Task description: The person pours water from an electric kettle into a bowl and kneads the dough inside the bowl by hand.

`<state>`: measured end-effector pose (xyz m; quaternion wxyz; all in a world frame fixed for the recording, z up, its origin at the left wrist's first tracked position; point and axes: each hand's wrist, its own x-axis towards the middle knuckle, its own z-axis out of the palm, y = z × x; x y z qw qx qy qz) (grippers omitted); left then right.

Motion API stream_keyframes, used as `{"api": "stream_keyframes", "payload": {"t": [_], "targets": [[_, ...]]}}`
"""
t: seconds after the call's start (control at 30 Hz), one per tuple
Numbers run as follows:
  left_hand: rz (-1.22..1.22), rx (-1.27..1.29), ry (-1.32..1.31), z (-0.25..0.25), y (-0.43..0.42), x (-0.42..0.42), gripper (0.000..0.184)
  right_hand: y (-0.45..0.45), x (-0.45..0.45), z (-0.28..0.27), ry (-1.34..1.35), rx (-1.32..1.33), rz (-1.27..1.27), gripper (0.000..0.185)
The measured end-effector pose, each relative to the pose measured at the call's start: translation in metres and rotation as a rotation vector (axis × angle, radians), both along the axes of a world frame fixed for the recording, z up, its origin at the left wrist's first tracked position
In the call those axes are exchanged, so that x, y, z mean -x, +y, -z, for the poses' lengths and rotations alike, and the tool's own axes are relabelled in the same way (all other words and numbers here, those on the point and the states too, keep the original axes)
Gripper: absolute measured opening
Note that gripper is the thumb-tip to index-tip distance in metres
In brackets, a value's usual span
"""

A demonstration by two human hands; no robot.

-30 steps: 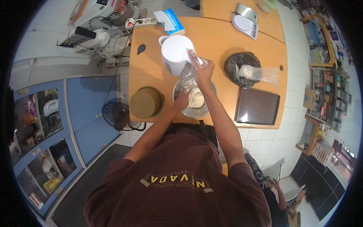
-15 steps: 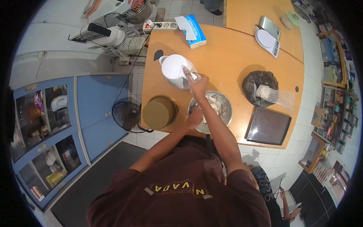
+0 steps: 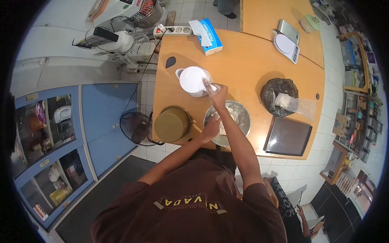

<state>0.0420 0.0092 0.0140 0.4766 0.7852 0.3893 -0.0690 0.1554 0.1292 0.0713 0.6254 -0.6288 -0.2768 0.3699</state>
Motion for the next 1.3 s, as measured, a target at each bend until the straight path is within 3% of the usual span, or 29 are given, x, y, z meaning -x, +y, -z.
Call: {"api": "stream_keyframes", "payload": {"t": [0.5,0.6,0.7,0.83,0.87,0.93,1.0,1.1,1.23,1.3], "targets": [[0.083,-0.106,0.018,0.012,-0.004,0.012,0.082,-0.007,-0.005,-0.025,0.064,-0.001,-0.041,0.033],[0.074,-0.135,0.027,0.022,-0.01,0.016,0.08,-0.014,-0.021,-0.015,-0.256,0.213,-0.175,0.034],[0.052,-0.17,0.002,0.024,-0.014,0.019,0.08,-0.03,-0.031,-0.013,-0.462,0.008,-0.088,0.03],[0.094,-0.093,0.111,0.021,-0.012,0.016,0.084,-0.093,-0.056,-0.025,-0.739,0.096,0.102,0.027],[0.177,-0.242,0.064,0.024,-0.013,0.022,0.092,-0.116,-0.063,-0.022,-0.839,0.139,0.133,0.027],[0.069,-0.186,0.067,0.009,-0.014,0.023,0.094,-0.167,-0.071,-0.004,-0.944,0.251,0.195,0.03],[-0.016,-0.164,0.071,-0.024,-0.008,0.017,0.103,-0.219,-0.069,0.019,-0.952,0.384,0.259,0.033],[0.182,-0.282,0.095,-0.029,-0.009,0.009,0.105,-0.274,-0.062,0.035,-0.535,0.618,0.052,0.036],[0.362,-0.356,0.129,-0.002,-0.024,-0.003,0.099,-0.289,-0.055,0.046,-0.121,0.592,-0.08,0.032],[0.357,-0.414,0.149,0.006,-0.027,-0.006,0.1,-0.284,-0.054,0.048,-0.228,0.592,-0.13,0.029]]}}
